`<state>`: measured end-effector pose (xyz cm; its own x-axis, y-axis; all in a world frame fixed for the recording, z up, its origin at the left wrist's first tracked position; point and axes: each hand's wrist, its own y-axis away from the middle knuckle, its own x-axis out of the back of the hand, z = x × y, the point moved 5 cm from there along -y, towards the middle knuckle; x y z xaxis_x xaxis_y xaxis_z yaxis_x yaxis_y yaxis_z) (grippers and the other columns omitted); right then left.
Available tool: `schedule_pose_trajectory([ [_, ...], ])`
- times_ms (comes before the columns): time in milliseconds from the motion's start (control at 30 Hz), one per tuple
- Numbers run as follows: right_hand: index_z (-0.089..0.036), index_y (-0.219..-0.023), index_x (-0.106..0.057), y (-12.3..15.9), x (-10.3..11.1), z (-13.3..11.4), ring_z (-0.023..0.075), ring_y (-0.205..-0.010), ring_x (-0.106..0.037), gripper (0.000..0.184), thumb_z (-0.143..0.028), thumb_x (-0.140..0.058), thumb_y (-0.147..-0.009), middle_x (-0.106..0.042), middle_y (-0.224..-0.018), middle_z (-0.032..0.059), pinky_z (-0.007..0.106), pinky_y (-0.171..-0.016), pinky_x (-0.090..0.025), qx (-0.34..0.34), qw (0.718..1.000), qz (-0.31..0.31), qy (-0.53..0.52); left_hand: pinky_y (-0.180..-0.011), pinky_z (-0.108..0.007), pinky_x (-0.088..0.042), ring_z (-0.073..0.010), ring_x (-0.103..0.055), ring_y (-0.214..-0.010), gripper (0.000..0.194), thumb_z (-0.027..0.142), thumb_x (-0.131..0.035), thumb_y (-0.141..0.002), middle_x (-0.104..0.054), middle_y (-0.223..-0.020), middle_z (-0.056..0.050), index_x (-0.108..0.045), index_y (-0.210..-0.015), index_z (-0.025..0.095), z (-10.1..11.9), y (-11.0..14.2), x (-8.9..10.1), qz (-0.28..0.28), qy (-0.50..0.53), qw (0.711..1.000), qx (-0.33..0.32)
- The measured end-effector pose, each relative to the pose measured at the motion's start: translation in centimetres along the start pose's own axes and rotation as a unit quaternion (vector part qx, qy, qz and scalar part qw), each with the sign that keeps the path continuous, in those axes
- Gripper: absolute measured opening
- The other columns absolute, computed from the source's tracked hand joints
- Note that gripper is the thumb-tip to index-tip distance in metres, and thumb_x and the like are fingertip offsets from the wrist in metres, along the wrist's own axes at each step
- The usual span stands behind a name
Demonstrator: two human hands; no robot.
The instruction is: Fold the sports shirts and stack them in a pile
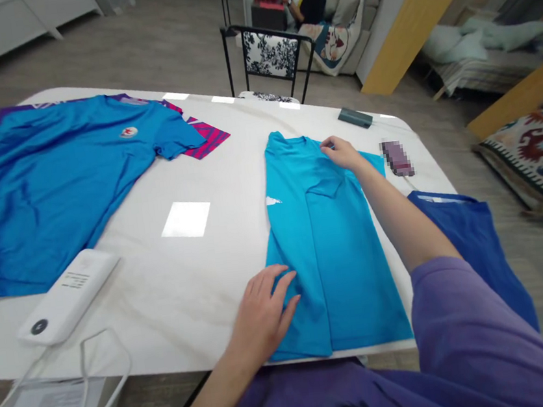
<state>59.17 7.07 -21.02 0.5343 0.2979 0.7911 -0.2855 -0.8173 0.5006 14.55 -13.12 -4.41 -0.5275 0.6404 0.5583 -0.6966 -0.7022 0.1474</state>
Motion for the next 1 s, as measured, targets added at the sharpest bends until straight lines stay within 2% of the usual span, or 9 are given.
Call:
schedule_pose_trajectory([
  [167,-0.020,-0.122,-0.076,-7.3,-6.5,-5.8,0.0294,-0.124,-0.072,0.035,-0.051,-0.075,-0.105,-0.079,-0.131,0.0125,0.046,-0.119,-0.054,-0.009,0.999,-0.031,0.019,-0.084,-0.044,-0.050,-0.0250,-0.070,-0.091,0.021,0.042,-0.072,-0.112,-0.076,-0.101,-0.007,-0.072,-0.111,0.021,-2.4,1.1,0.7,0.007,-0.051,0.994,0.094],
  [300,-0.021,-0.119,-0.077,-12.4,-10.7,-7.6,0.0297,-0.125,-0.072,0.037,-0.055,-0.079,-0.103,-0.080,-0.125,0.0095,0.048,-0.121,-0.054,-0.040,0.995,-0.076,0.046,-0.082,-0.043,-0.046,-0.0223,-0.069,-0.085,0.017,0.031,-0.066,-0.114,-0.074,-0.092,-0.002,-0.068,-0.098,0.024,-2.5,1.4,0.8,-0.022,-0.058,0.992,0.107],
  [433,-0.018,-0.126,-0.075,-15.8,-12.6,-8.5,0.0308,-0.132,-0.068,0.036,-0.048,-0.073,-0.107,-0.077,-0.139,0.0117,0.049,-0.125,-0.052,-0.016,0.997,-0.051,0.057,-0.080,-0.042,-0.043,-0.0207,-0.067,-0.079,0.021,0.023,-0.062,-0.113,-0.071,-0.086,0.000,-0.061,-0.092,0.025,-2.8,2.1,1.3,-0.028,-0.044,0.990,0.128],
  [567,-0.017,-0.136,-0.070,-16.3,-13.9,-9.3,0.0289,-0.137,-0.060,0.044,-0.052,-0.071,-0.110,-0.073,-0.145,0.0101,0.054,-0.130,-0.045,-0.010,0.995,-0.064,0.076,-0.081,-0.041,-0.041,-0.0215,-0.067,-0.081,0.020,0.023,-0.060,-0.113,-0.070,-0.084,0.000,-0.061,-0.094,0.025,-3.4,2.8,2.4,-0.024,-0.030,0.986,0.161],
  [667,-0.027,-0.141,-0.066,-14.4,-13.5,-10.5,0.0297,-0.140,-0.051,0.064,-0.077,-0.074,-0.102,-0.073,-0.144,0.0047,0.058,-0.133,-0.038,-0.002,0.996,-0.036,0.085,-0.085,-0.042,-0.044,-0.0254,-0.070,-0.091,0.011,0.032,-0.067,-0.113,-0.075,-0.097,-0.005,-0.066,-0.106,0.023,-3.5,3.0,2.9,-0.007,-0.033,0.983,0.181],
  [767,-0.039,-0.143,-0.062,-10.3,-11.1,-12.3,0.0307,-0.142,-0.046,0.079,-0.099,-0.064,-0.092,-0.069,-0.151,0.0010,0.056,-0.131,-0.039,0.048,0.995,0.019,0.082,-0.086,-0.044,-0.047,-0.0280,-0.070,-0.095,0.031,0.047,-0.078,-0.108,-0.076,-0.104,-0.010,-0.068,-0.117,0.019,-2.6,3.3,2.8,0.002,-0.023,0.987,0.160],
  [867,-0.036,-0.141,-0.068,-3.7,-7.5,-13.8,0.0338,-0.136,-0.055,0.071,-0.092,-0.061,-0.098,-0.072,-0.147,0.0035,0.055,-0.121,-0.045,0.117,0.990,-0.012,0.071,-0.085,-0.044,-0.047,-0.0282,-0.071,-0.093,0.040,0.058,-0.082,-0.104,-0.076,-0.101,-0.009,-0.072,-0.114,0.021,-1.3,4.5,2.4,-0.039,-0.004,0.993,0.115],
  [933,-0.027,-0.136,-0.074,2.4,-5.0,-14.1,0.0288,-0.117,-0.064,0.063,-0.079,-0.070,-0.101,-0.078,-0.130,0.0065,0.047,-0.106,-0.051,0.132,0.986,-0.085,0.052,-0.087,-0.044,-0.049,-0.0298,-0.073,-0.099,0.039,0.057,-0.081,-0.105,-0.079,-0.107,-0.010,-0.075,-0.120,0.021,-0.7,5.7,2.5,-0.061,0.004,0.995,0.083],
  [1000,-0.018,-0.127,-0.078,9.8,-2.6,-14.0,0.0216,-0.098,-0.068,0.049,-0.062,-0.075,-0.105,-0.081,-0.116,0.0074,0.038,-0.089,-0.050,0.140,0.976,-0.163,0.035,-0.092,-0.044,-0.051,-0.0305,-0.074,-0.108,0.038,0.051,-0.081,-0.106,-0.080,-0.117,-0.011,-0.076,-0.131,0.022,-0.6,7.0,2.7,-0.072,0.010,0.996,0.051],
])
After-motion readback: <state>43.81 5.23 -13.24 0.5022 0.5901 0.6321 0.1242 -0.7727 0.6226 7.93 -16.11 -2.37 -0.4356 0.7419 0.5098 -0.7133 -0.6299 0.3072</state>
